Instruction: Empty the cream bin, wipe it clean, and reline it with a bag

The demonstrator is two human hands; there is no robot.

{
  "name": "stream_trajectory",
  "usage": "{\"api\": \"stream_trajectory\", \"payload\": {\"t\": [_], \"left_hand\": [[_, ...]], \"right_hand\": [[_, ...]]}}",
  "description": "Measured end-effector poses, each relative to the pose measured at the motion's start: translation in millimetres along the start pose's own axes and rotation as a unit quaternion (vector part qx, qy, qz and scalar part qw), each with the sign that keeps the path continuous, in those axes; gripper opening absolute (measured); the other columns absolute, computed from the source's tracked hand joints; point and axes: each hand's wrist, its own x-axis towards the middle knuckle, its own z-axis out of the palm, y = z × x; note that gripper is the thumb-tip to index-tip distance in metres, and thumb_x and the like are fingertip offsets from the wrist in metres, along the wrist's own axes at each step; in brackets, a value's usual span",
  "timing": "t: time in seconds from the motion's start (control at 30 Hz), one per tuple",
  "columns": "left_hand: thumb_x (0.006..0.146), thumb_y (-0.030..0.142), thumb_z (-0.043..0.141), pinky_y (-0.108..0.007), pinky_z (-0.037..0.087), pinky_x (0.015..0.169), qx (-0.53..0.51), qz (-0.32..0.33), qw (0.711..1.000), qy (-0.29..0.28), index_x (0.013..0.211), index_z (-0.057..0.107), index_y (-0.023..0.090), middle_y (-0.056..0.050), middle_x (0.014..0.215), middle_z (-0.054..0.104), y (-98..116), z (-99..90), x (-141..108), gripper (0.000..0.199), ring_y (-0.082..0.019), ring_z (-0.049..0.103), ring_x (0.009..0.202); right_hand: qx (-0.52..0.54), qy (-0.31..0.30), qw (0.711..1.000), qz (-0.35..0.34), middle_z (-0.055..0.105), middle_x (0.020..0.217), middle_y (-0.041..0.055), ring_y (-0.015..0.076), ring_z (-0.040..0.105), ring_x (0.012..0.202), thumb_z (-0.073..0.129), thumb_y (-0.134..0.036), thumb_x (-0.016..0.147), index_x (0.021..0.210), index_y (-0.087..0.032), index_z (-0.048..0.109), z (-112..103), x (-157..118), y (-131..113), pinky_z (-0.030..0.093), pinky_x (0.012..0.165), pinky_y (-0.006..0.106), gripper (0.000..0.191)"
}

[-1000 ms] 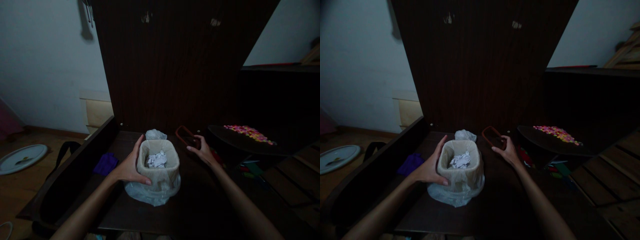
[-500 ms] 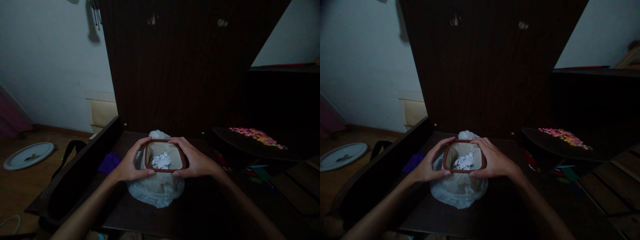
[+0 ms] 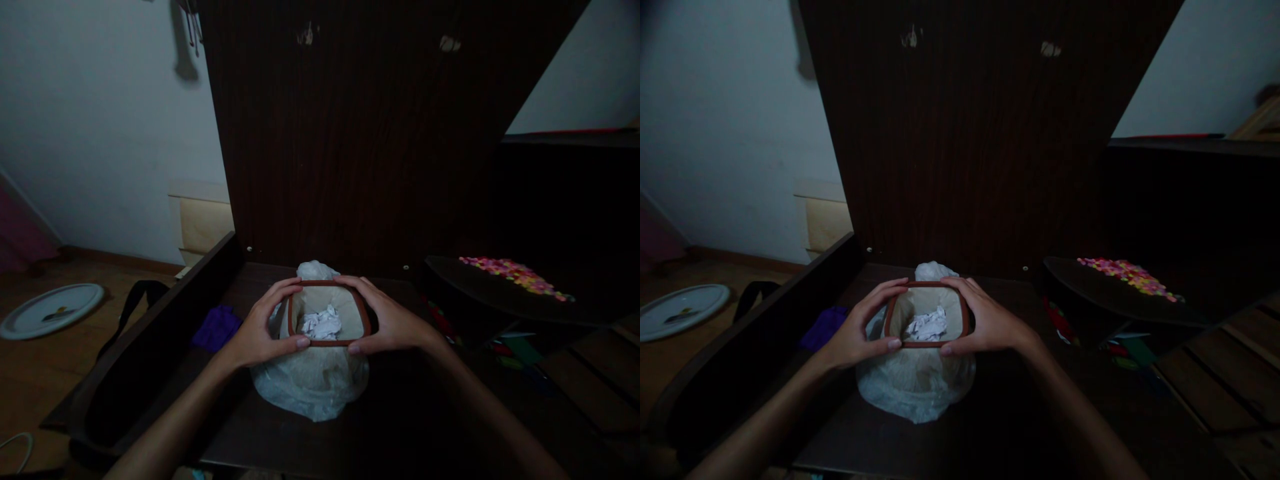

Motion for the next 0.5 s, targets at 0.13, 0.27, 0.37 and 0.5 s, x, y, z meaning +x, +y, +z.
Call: {"api": "stream_trajectory", "payload": {"t": [0.13, 0.27, 0.37, 0.5], "left_hand": [[0.075, 0.050, 0.081, -0.057, 0.040, 0.114, 0.000, -0.003, 1.000, -0.004, 0.135, 0.055, 0.024, -0.017, 0.150, 0.048, 1, -0.6, -1, 0.070, -0.038, 0.048, 0.138], [0.077, 0.050, 0.079, -0.055, 0.041, 0.113, -0.011, -0.006, 1.000, -0.005, 0.135, 0.054, 0.024, -0.017, 0.150, 0.047, 0, 0.2, -2, 0.068, -0.038, 0.048, 0.138], [0.077, 0.052, 0.078, -0.056, 0.040, 0.113, -0.016, -0.006, 1.000, -0.003, 0.136, 0.053, 0.025, -0.017, 0.151, 0.045, -1, 1.6, -4, 0.069, -0.038, 0.046, 0.140], [0.079, 0.052, 0.076, -0.058, 0.036, 0.115, 0.009, -0.005, 1.000, -0.008, 0.139, 0.049, 0.025, -0.017, 0.153, 0.042, -2, 2.3, -7, 0.071, -0.039, 0.042, 0.142]], "right_hand": [[0.015, 0.005, 1.000, 0.019, 0.044, 0.151, 0.0163, 0.0384, 0.042, 0.140, 0.085, -0.066, 0.060, 0.153, -0.025, 0.034, 4, -1, 5, 0.034, 0.115, 0.057, 0.114], [0.047, 0.016, 0.999, 0.020, 0.039, 0.156, 0.0161, 0.0382, 0.038, 0.144, 0.085, -0.068, 0.059, 0.154, -0.025, 0.032, 9, -2, 9, 0.031, 0.118, 0.055, 0.117], [0.059, 0.020, 0.998, 0.028, 0.038, 0.158, 0.0166, 0.0383, 0.037, 0.145, 0.086, -0.069, 0.058, 0.154, -0.024, 0.032, 11, -3, 10, 0.030, 0.119, 0.055, 0.119], [0.077, 0.019, 0.997, 0.025, 0.034, 0.160, 0.0172, 0.0382, 0.034, 0.147, 0.084, -0.071, 0.059, 0.156, -0.023, 0.030, 13, -3, 10, 0.028, 0.120, 0.054, 0.121]]}}
